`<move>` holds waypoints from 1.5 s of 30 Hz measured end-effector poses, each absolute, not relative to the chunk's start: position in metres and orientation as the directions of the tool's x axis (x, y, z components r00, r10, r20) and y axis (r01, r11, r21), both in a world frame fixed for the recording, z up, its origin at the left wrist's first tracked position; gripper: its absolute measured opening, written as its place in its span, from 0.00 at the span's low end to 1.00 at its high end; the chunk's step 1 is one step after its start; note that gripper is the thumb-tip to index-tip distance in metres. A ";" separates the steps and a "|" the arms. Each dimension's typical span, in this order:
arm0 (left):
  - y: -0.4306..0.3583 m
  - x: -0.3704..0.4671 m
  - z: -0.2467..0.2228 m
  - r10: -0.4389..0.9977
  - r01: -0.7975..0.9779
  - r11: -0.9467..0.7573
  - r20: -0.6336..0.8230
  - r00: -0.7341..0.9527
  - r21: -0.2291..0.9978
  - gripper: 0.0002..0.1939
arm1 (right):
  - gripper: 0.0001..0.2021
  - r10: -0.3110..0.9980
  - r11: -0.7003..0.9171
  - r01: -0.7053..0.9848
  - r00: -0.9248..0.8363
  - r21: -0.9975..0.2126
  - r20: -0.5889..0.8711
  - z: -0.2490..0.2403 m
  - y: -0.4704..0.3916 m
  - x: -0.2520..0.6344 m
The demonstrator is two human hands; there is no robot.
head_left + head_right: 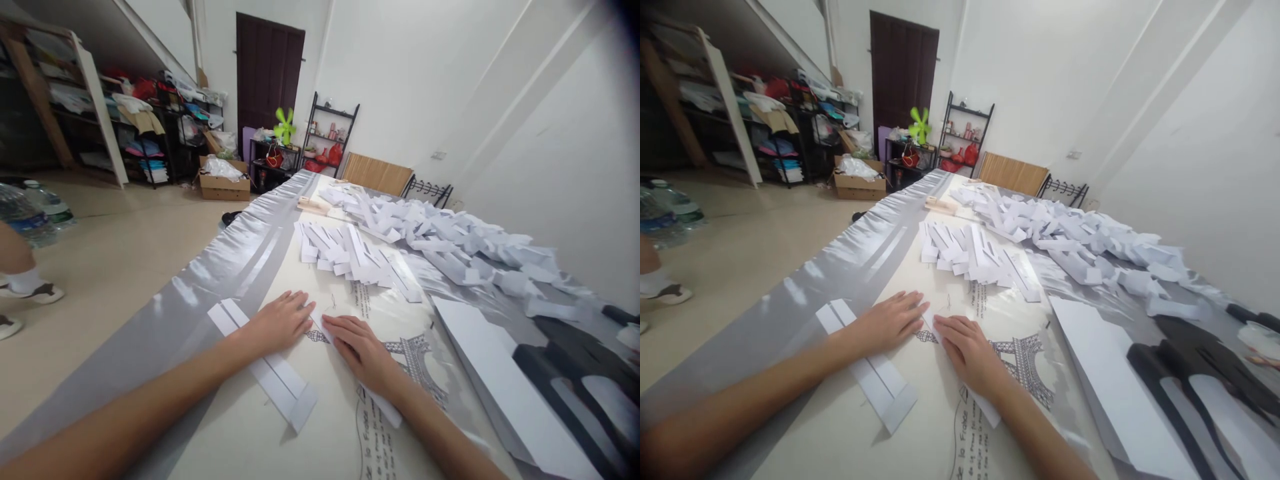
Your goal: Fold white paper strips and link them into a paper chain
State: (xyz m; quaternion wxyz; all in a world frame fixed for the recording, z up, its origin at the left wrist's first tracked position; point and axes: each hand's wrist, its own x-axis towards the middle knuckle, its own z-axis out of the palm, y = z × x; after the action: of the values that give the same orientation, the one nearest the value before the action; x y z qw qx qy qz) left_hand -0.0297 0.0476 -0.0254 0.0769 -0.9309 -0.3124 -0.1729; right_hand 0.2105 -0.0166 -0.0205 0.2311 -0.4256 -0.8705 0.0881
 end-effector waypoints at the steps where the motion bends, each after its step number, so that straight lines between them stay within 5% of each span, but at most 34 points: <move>1: 0.049 -0.031 -0.024 0.555 0.603 -0.797 0.372 0.744 -0.019 0.20 | 0.20 0.780 0.624 0.701 -0.531 -0.345 0.331 -0.021 -0.017 0.209; 20: 0.051 -0.036 -0.021 0.561 0.580 -0.811 0.378 0.737 0.072 0.20 | 0.21 0.778 0.623 0.724 -0.534 -0.297 0.331 -0.022 -0.016 0.207; 30: 0.050 -0.035 -0.018 0.556 0.581 -0.812 0.376 0.741 0.055 0.19 | 0.23 0.703 0.691 0.718 -0.642 -0.081 0.307 -0.021 -0.030 0.217; 45: 0.050 -0.026 -0.023 0.584 0.626 -0.779 0.347 0.734 -0.012 0.20 | 0.27 0.657 0.713 0.695 -0.708 0.091 0.258 -0.019 -0.056 0.242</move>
State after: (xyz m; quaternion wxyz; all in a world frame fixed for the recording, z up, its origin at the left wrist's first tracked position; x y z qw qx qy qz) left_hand -0.0256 0.0502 -0.0231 0.0642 -0.9288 -0.3258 -0.1643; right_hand 0.2420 -0.0563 -0.0189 0.1040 -0.3677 -0.9196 -0.0909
